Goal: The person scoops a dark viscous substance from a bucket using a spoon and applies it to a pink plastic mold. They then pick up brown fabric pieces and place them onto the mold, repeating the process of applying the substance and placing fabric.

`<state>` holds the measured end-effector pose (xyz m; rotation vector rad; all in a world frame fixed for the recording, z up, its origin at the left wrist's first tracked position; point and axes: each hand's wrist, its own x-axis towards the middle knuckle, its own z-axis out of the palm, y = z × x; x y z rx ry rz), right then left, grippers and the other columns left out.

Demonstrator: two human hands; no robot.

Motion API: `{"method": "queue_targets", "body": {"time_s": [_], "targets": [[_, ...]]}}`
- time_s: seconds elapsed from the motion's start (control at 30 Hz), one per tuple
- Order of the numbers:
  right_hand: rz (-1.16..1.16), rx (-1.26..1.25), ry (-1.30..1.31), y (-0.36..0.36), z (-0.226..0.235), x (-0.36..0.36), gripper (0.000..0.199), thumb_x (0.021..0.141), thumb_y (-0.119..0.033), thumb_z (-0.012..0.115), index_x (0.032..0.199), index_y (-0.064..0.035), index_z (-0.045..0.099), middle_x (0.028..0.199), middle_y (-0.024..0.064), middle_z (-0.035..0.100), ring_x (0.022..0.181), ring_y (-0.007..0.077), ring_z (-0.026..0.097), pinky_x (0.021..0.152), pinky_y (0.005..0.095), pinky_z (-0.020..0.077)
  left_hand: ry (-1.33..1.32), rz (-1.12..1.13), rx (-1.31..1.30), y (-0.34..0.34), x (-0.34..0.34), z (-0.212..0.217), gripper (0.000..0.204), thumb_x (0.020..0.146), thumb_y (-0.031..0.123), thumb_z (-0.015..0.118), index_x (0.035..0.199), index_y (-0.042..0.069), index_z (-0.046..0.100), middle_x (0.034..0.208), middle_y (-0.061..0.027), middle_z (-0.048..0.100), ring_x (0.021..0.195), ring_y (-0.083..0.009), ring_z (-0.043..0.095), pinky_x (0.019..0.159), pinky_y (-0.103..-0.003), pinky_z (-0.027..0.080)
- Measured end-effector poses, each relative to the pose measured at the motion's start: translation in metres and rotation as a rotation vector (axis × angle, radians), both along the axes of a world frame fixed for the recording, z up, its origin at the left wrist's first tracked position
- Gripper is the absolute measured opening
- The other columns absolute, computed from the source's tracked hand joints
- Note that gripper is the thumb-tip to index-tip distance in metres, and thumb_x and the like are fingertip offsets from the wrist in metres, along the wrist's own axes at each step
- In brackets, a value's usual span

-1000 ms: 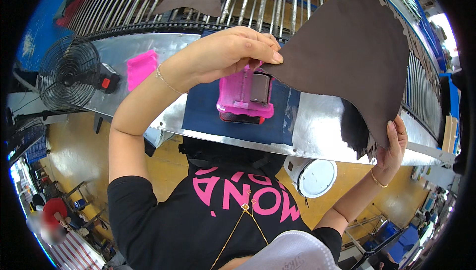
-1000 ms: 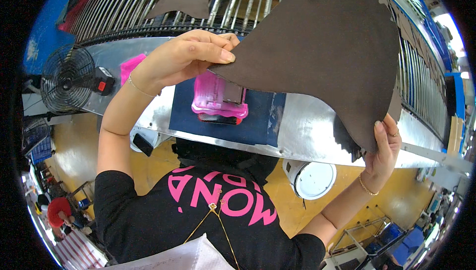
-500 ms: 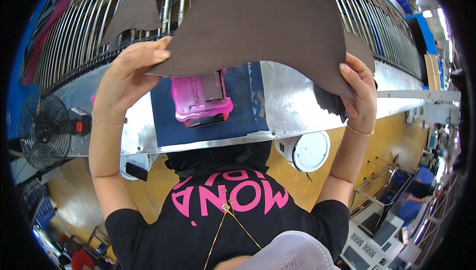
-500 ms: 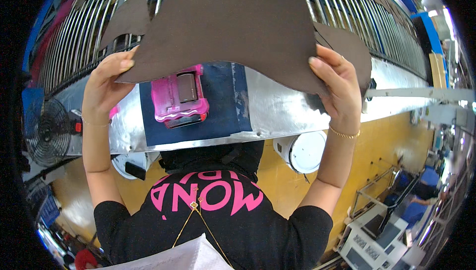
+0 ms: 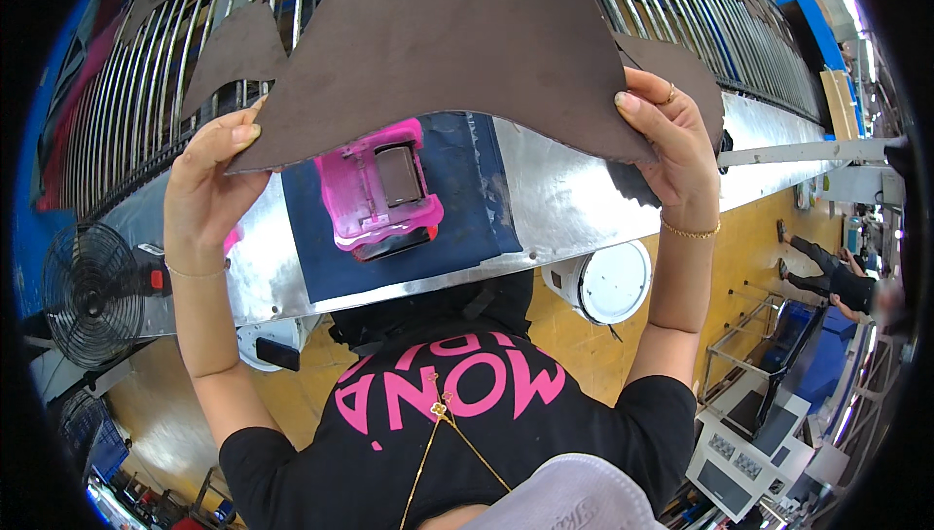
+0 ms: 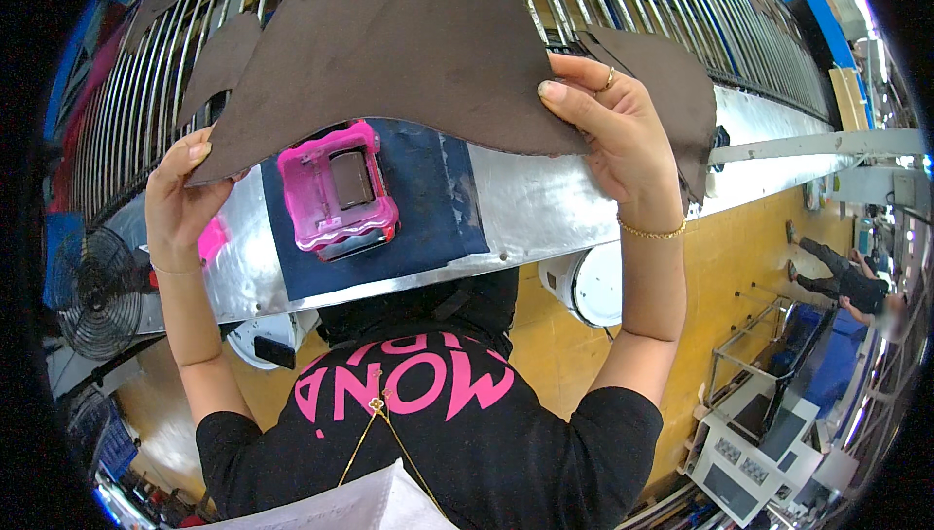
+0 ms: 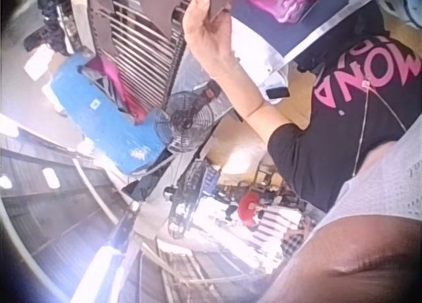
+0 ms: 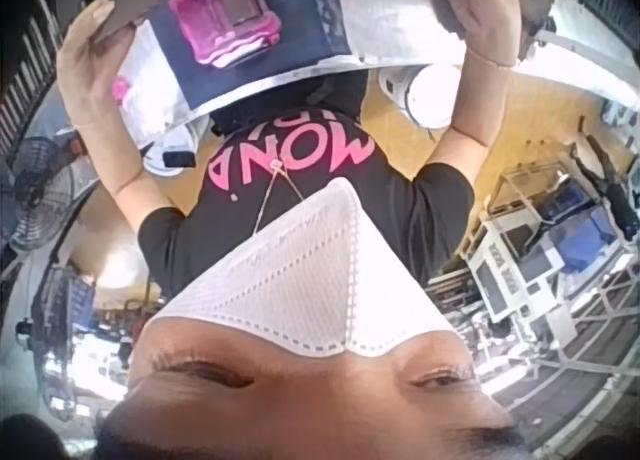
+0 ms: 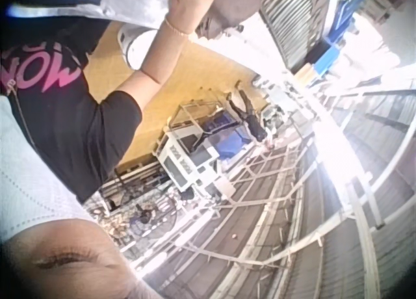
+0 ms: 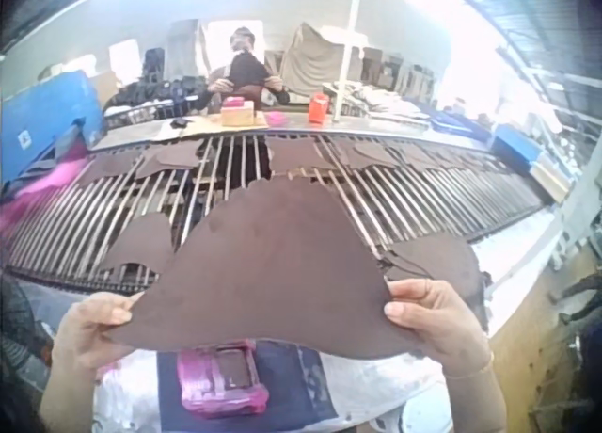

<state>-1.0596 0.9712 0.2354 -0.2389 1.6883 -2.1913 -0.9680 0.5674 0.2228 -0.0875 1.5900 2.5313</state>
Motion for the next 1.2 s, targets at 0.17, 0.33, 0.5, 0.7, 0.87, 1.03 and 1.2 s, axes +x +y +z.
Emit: {"method": "queue_targets", "body": {"time_s": [0.17, 0.33, 0.5, 0.7, 0.87, 1.03, 1.2], "targets": [[-0.01, 0.283, 0.319, -0.032, 0.001, 0.015, 0.028, 0.086, -0.004, 0.067, 0.113, 0.005, 0.062, 0.095, 0.0084, 0.069, 0.086, 0.0102, 0.064, 0.078, 0.0227, 0.0519, 0.389, 0.207, -0.946, -0.019, 0.009, 0.01, 0.017, 0.087, 0.014, 0.063, 0.084, -0.002, 0.065, 0.114, -0.0078, 0.054, 0.098, -0.0146, 0.049, 0.089, -0.026, 0.038], [-0.08, 0.422, 0.754, -0.084, -0.04, 0.025, 0.021, 0.081, -0.003, 0.072, 0.1, -0.0014, 0.063, 0.081, 0.006, 0.066, 0.072, 0.0122, 0.061, 0.068, 0.0233, 0.0469, 0.64, 0.552, -1.375, -0.056, 0.03, 0.014, 0.019, 0.085, 0.018, 0.069, 0.09, 0.0, 0.07, 0.114, -0.0083, 0.056, 0.098, -0.017, 0.051, 0.084, -0.028, 0.043], [0.029, 0.416, 1.044, -0.147, -0.061, 0.036, 0.012, 0.077, -0.002, 0.071, 0.085, -0.0063, 0.063, 0.074, 0.005, 0.064, 0.062, 0.0198, 0.054, 0.081, 0.0381, 0.0385, 0.624, 0.742, -1.59, -0.098, 0.072, 0.02, 0.017, 0.086, 0.019, 0.069, 0.093, 0.004, 0.072, 0.117, -0.0078, 0.055, 0.099, -0.0178, 0.052, 0.083, -0.028, 0.044], [0.1, 0.417, 1.223, -0.155, -0.073, 0.037, 0.027, 0.072, 0.008, 0.064, 0.092, -0.0103, 0.063, 0.086, 0.0011, 0.07, 0.073, 0.0163, 0.064, 0.083, 0.0401, 0.0367, 0.505, 0.723, -1.696, -0.097, 0.094, 0.011, 0.018, 0.086, 0.021, 0.069, 0.091, 0.004, 0.072, 0.12, -0.0085, 0.054, 0.105, -0.0208, 0.05, 0.087, -0.03, 0.044], [0.031, 0.527, 1.278, -0.128, -0.077, 0.037, 0.027, 0.07, 0.009, 0.063, 0.091, -0.0088, 0.062, 0.085, 0.0019, 0.069, 0.073, 0.0178, 0.065, 0.085, 0.0406, 0.0365, 0.428, 0.612, -1.648, -0.076, 0.095, -0.015, 0.018, 0.085, 0.02, 0.068, 0.088, 0.003, 0.07, 0.119, -0.0081, 0.054, 0.106, -0.0235, 0.048, 0.087, -0.033, 0.041], [-0.063, 0.691, 1.186, -0.079, -0.091, 0.033, 0.021, 0.07, 0.01, 0.064, 0.085, -0.0044, 0.063, 0.082, 0.007, 0.065, 0.075, 0.0234, 0.062, 0.086, 0.0419, 0.0381, 0.43, 0.428, -1.582, -0.035, 0.075, -0.028, 0.012, 0.078, 0.01, 0.07, 0.087, 0.002, 0.067, 0.117, -0.0101, 0.053, 0.106, -0.0253, 0.047, 0.09, -0.036, 0.037], [-0.116, 0.834, 0.954, -0.028, -0.13, 0.047, 0.016, 0.077, 0.006, 0.065, 0.09, -0.0041, 0.067, 0.084, 0.0088, 0.064, 0.088, 0.0282, 0.058, 0.087, 0.0423, 0.0404, 0.571, 0.31, -1.611, -0.003, 0.044, -0.034, 0.012, 0.073, 0.007, 0.072, 0.084, 0.003, 0.068, 0.115, -0.0099, 0.053, 0.107, -0.0281, 0.046, 0.092, -0.038, 0.037]]}}
